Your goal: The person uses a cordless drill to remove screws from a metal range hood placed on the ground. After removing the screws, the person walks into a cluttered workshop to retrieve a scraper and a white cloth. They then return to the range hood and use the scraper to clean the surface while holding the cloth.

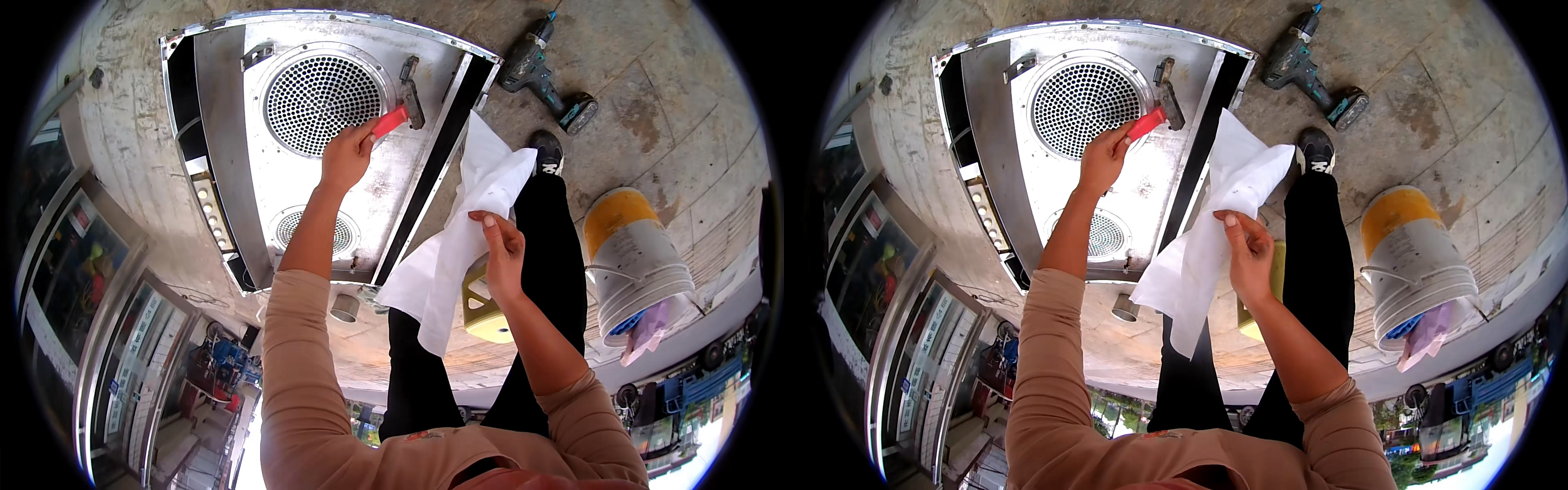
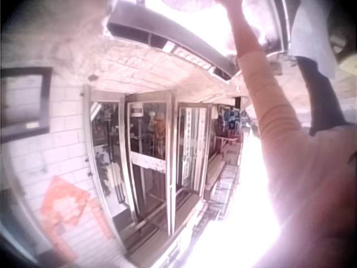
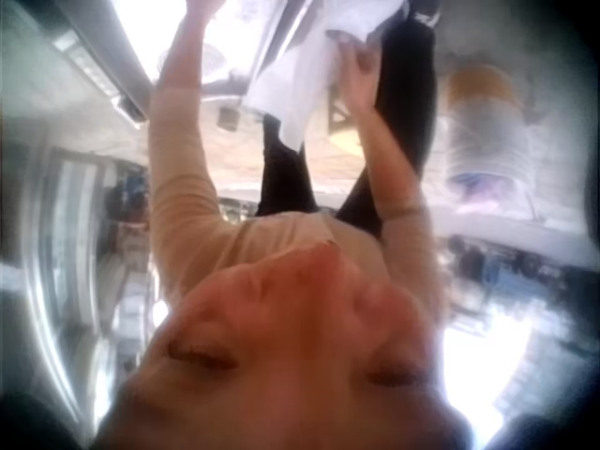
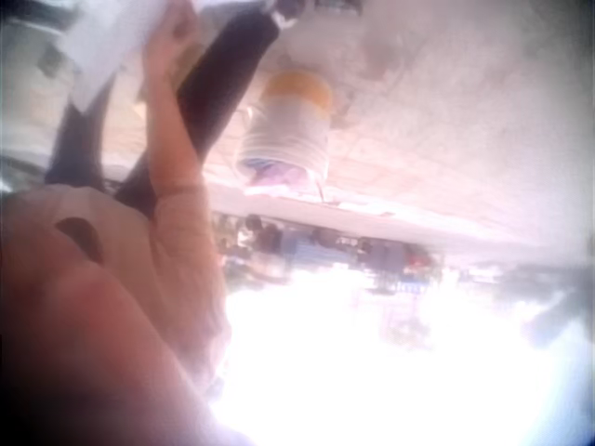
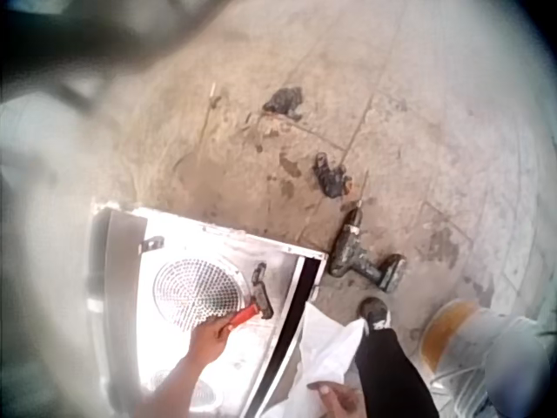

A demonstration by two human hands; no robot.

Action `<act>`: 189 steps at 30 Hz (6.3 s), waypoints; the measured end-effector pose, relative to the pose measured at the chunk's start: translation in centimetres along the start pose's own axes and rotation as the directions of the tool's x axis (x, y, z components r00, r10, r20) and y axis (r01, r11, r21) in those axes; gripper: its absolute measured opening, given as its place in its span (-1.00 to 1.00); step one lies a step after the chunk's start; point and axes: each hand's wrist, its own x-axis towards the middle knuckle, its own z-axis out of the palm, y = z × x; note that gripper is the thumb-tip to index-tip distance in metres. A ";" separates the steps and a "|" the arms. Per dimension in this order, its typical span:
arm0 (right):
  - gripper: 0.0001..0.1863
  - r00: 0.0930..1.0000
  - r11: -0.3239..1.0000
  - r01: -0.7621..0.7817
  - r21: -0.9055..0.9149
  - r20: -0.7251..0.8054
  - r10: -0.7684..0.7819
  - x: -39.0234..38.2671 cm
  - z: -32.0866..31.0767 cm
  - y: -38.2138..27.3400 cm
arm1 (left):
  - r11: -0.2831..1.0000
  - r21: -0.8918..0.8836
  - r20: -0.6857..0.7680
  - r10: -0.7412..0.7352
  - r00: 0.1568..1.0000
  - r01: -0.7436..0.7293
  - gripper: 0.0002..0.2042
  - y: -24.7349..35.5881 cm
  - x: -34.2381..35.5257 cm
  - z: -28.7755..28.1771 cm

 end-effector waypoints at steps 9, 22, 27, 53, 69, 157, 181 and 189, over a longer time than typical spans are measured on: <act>-0.80 0.999 0.999 0.041 -0.035 0.001 -0.041 0.3 -0.4 1.7 | 0.999 0.019 0.078 0.038 0.996 -0.040 -0.69 1.6 4.3 -1.0; -0.76 0.986 0.986 0.166 0.002 -0.007 -0.166 0.0 -0.2 3.2 | 0.999 0.002 0.089 0.039 0.995 -0.039 -0.69 2.5 4.2 -1.5; -0.73 0.973 0.973 0.229 0.011 -0.040 -0.229 0.2 -0.6 3.5 | 0.995 0.087 0.083 0.045 0.996 -0.052 -0.71 2.2 3.4 -1.9; -0.75 0.945 0.952 0.305 -0.027 0.136 -0.299 -0.8 3.8 10.7 | 0.971 -0.229 0.237 0.121 0.964 -0.065 -0.60 1.4 -21.5 -8.2; -0.85 0.979 0.966 0.139 -0.219 -0.119 -0.168 0.4 3.1 8.4 | 0.760 -0.600 0.388 0.003 0.921 0.250 -0.68 -0.6 -23.4 -9.2; -0.69 0.971 0.945 0.239 -0.223 0.026 -0.239 1.4 3.5 4.6 | 0.989 0.131 0.218 0.036 0.975 -0.066 -0.45 4.0 -17.0 -12.3; -0.87 1.000 0.993 0.025 -0.111 -0.013 -0.027 0.5 4.6 4.8 | 0.925 0.270 0.471 0.114 0.875 -0.266 -0.48 6.7 -14.4 -16.8; -0.77 0.961 0.782 0.171 -0.599 0.276 0.002 0.6 3.2 5.4 | 0.784 0.485 0.170 0.350 0.921 -0.387 -0.65 8.8 2.1 -10.7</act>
